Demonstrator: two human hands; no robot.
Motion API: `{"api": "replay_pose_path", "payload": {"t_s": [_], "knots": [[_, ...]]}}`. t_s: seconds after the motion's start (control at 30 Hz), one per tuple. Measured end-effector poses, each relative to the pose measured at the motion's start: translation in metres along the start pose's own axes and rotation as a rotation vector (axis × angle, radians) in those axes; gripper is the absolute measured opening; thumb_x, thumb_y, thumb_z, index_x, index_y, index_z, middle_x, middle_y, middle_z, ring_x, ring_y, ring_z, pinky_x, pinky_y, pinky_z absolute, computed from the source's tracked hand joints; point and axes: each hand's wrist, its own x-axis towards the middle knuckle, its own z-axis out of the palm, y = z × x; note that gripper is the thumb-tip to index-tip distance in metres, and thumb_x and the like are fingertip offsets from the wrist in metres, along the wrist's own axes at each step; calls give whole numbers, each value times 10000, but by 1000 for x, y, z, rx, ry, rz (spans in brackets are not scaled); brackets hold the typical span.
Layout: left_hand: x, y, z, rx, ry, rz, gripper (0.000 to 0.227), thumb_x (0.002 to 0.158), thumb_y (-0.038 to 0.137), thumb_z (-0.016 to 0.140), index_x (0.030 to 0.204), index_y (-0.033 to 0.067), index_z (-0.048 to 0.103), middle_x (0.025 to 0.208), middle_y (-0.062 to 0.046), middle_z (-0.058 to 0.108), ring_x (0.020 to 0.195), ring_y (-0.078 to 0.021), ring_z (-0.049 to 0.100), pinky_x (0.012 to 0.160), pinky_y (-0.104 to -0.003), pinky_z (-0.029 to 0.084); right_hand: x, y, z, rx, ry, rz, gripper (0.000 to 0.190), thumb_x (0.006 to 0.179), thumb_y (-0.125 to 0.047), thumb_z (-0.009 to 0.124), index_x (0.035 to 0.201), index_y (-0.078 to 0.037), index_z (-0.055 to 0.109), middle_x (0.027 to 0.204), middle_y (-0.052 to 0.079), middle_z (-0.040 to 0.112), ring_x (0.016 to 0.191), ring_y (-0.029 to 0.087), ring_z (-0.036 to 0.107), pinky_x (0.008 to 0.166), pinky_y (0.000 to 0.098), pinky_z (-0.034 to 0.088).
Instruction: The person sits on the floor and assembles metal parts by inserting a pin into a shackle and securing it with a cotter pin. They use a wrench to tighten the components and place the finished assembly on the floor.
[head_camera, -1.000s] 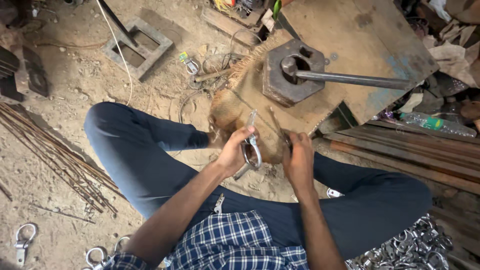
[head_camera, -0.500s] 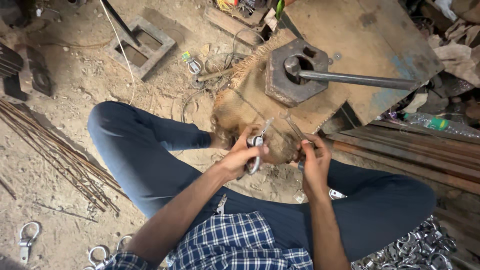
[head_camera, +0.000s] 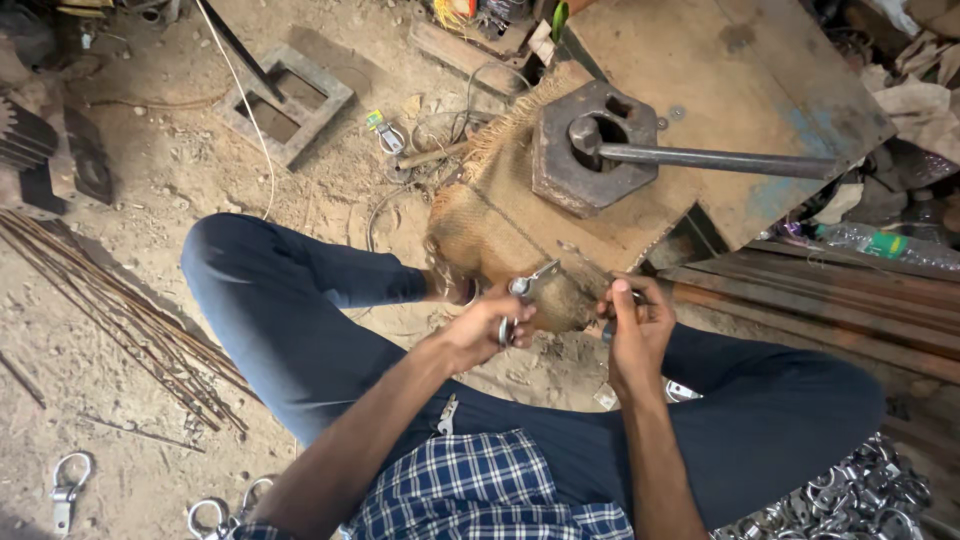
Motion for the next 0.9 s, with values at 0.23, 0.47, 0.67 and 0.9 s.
{"api": "replay_pose_path", "payload": {"t_s": [0.23,0.47,0.67,0.9], "knots": [[3,-2,2,224,-13,88,776,708,-43,534,1453,88,362,1033,-89,615,810,-154,566,718,-326,486,-7,-23,-1,-289,-149,-31,312,961,-60,696,1265,5,715,944,76,710,807,105,637,687,268,523],[-5,11,8,117,148,-74,621,854,35,659,1361,264,383,878,-51,613,708,-130,560,637,-313,482,-5,-26,4,-190,-198,-100,264,979,-52,684,1230,24,715,1020,70,732,893,112,678,799,239,546],[10,-17,-18,407,110,91,256,901,51,731,1088,-69,603,775,-60,611,659,-144,553,583,-323,442,-4,-22,-2,-307,-243,-140,214,978,-24,680,1174,34,744,1066,81,702,822,98,617,710,225,482],[-5,3,11,1004,320,138,242,881,220,675,1016,23,719,805,-130,724,753,-228,682,711,-399,532,-4,-24,-7,-379,-294,-178,190,909,59,593,997,41,761,914,62,690,754,94,635,668,224,513]]}}
